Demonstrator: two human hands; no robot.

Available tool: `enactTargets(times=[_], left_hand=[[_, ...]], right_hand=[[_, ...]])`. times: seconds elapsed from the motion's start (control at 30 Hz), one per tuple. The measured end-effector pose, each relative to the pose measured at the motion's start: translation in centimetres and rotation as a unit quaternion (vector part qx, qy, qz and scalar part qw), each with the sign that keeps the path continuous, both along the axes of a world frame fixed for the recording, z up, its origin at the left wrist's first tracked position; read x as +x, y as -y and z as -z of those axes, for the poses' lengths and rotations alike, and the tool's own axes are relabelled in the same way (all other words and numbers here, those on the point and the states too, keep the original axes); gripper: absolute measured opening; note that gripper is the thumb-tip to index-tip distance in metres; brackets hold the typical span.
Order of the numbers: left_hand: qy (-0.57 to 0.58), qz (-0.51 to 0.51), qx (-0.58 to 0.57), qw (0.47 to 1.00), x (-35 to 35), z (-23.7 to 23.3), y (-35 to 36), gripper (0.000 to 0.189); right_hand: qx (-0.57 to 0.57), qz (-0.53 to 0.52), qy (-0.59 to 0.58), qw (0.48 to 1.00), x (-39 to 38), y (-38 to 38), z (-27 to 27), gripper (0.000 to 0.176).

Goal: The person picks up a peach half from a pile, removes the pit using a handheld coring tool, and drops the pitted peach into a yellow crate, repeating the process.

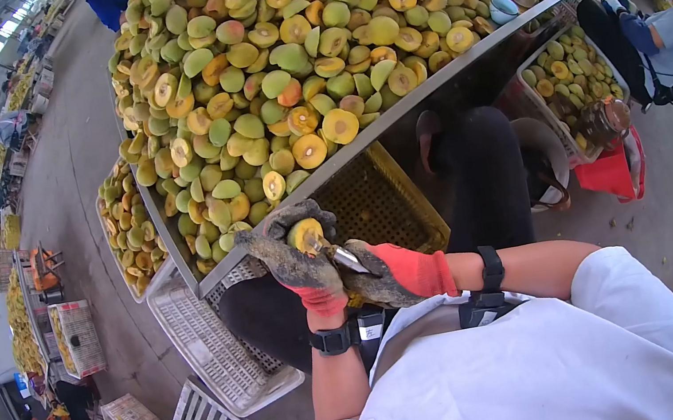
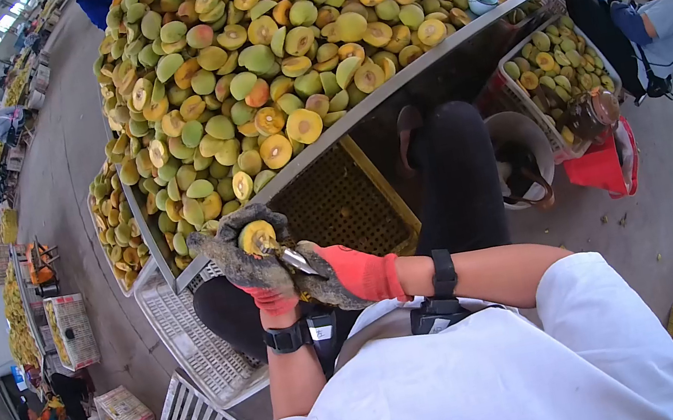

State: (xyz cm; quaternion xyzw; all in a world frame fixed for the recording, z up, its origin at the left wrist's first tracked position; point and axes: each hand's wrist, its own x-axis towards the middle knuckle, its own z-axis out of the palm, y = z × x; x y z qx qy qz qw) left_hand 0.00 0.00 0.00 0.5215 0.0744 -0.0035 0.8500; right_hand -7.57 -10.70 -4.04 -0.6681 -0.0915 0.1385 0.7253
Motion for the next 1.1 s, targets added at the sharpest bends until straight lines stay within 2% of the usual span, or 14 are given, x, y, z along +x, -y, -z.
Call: enactTargets(times=[0.03, 0.07, 0.1, 0.17, 0.3, 0.37, 0.47, 0.5, 0.57, 0.77, 0.83, 0.9, 0.97, 1.1], left_hand=[[0.006, 0.027, 0.047, 0.999, 0.1, 0.0, -0.1, 0.071], [0.013, 0.054, 0.094, 0.994, 0.3, -0.1, -0.2, 0.072], [0.016, 0.055, 0.102, 0.993, 0.9, -0.5, -0.9, 0.072], [-0.080, 0.092, 0.111, 0.986, 1.6, -1.0, -0.8, 0.073], [0.028, 0.025, 0.116, 0.993, 1.2, -0.1, 0.1, 0.073], [0.034, 0.031, 0.128, 0.991, 1.3, 0.2, 0.2, 0.073], [0.042, 0.071, 0.144, 0.986, 1.3, -0.2, 0.0, 0.070], [0.044, 0.103, 0.147, 0.983, 1.3, -0.3, -0.2, 0.067], [0.009, 0.112, 0.163, 0.980, 1.9, -0.1, -0.3, 0.069], [0.046, 0.057, 0.166, 0.983, 1.8, 1.5, 0.4, 0.072], [0.068, 0.050, 0.177, 0.980, 1.9, 1.5, 0.4, 0.072], [-0.001, 0.124, 0.142, 0.982, 2.1, 0.7, -0.1, 0.073], [-0.008, 0.103, 0.115, 0.988, 1.6, 0.2, 0.1, 0.072], [-0.090, 0.115, 0.105, 0.984, 2.1, 0.3, -0.4, 0.073]], right_hand=[[0.212, 0.024, -0.221, 0.952, 0.1, -0.3, -0.1, 0.037], [0.402, 0.046, -0.421, 0.812, 0.1, -0.4, -0.2, 0.039], [0.409, 0.042, -0.418, 0.810, 0.5, -0.9, -0.2, 0.039], [0.352, 0.058, -0.435, 0.827, 1.0, -0.5, -0.1, 0.043], [0.400, 0.028, -0.421, 0.814, 0.8, -0.3, -1.1, 0.032], [0.157, -0.036, -0.223, 0.961, 0.2, 0.1, -2.1, 0.021], [0.126, -0.047, -0.183, 0.974, -0.1, 0.2, -0.3, 0.031], [0.126, -0.047, -0.183, 0.974, 0.1, 0.0, -0.1, 0.031], [0.295, 0.020, -0.305, 0.905, 0.7, -0.3, 0.1, 0.019], [0.160, -0.078, -0.292, 0.940, 0.8, 1.7, -4.9, 0.017], [0.217, -0.048, -0.310, 0.924, 0.7, 0.9, -2.5, 0.027], [0.274, -0.019, -0.327, 0.904, 0.7, 1.1, -1.7, 0.037], [0.159, -0.129, -0.291, 0.934, 1.0, 2.2, -3.1, 0.034], [0.160, -0.104, -0.326, 0.926, 0.9, 1.6, -2.6, 0.030]])
